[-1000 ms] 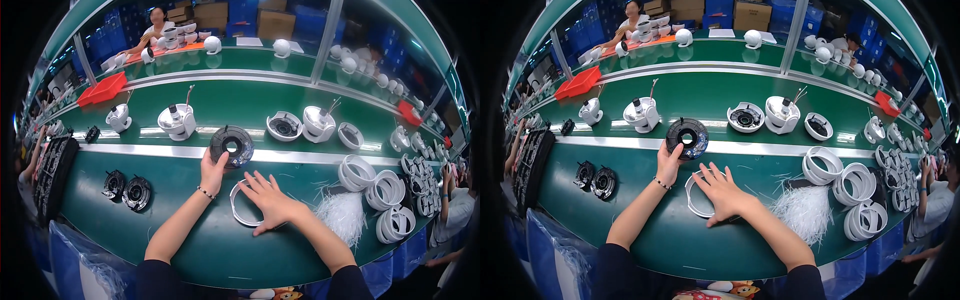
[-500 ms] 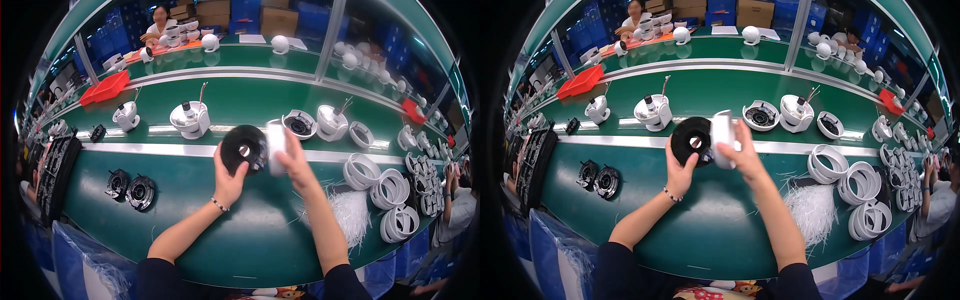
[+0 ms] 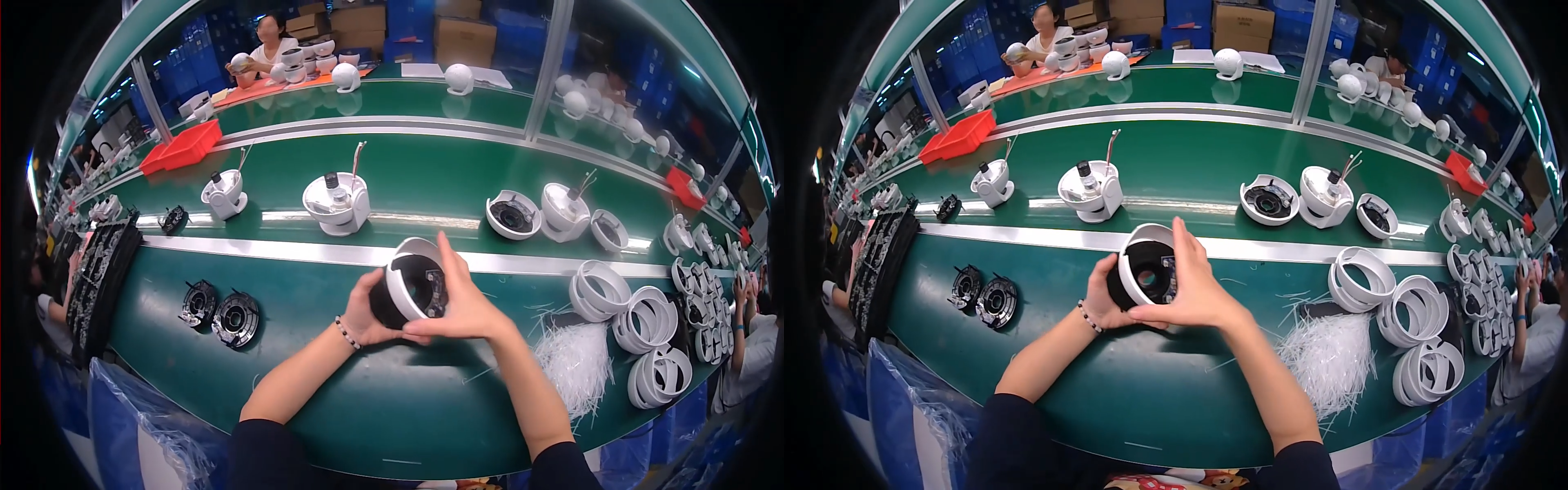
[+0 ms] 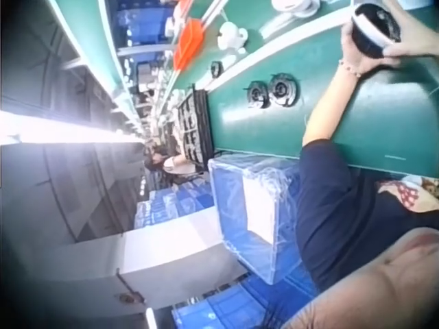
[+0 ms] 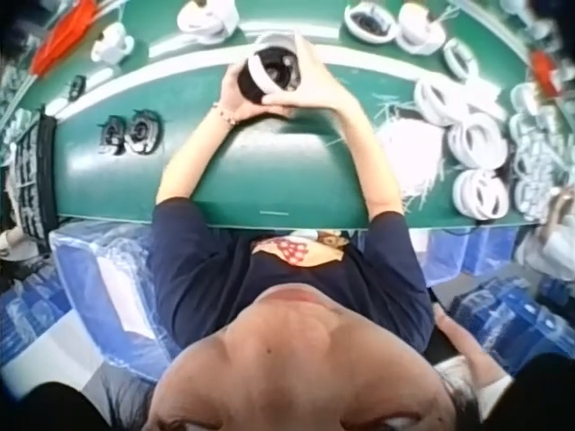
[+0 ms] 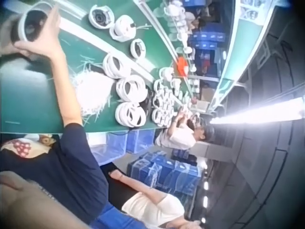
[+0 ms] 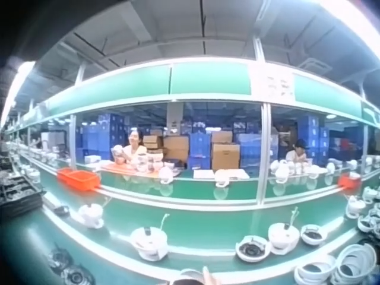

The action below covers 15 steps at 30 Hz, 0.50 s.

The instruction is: Manually assemble components of an electronic device, likely a security camera, on a production line.

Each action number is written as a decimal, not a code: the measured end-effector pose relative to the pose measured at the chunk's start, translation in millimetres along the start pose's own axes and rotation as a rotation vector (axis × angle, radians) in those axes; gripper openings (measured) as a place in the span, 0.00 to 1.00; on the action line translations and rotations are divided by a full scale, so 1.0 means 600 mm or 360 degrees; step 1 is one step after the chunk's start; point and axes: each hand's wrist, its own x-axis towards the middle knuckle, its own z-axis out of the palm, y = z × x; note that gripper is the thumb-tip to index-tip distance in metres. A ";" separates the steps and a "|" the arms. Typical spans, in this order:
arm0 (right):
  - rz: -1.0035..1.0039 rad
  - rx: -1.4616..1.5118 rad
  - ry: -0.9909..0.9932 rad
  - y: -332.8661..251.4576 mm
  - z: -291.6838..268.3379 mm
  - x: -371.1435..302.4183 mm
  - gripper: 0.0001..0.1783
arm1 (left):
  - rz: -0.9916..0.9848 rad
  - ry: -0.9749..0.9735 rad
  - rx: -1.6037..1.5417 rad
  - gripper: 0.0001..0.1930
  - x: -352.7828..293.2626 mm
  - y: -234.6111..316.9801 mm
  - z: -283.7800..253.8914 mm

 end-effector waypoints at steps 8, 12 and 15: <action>-0.0184 0.0136 0.0016 -0.001 -0.025 0.024 0.71 | 0.0168 0.0235 0.0132 0.33 -0.010 0.013 -0.003; 0.0107 0.0848 0.0432 -0.028 -0.022 0.036 0.66 | 0.0432 0.0200 -0.0038 0.32 -0.017 0.026 0.001; 0.0250 0.0298 0.0284 -0.024 0.029 0.041 0.65 | 0.0569 0.0245 0.0061 0.30 -0.018 0.027 -0.007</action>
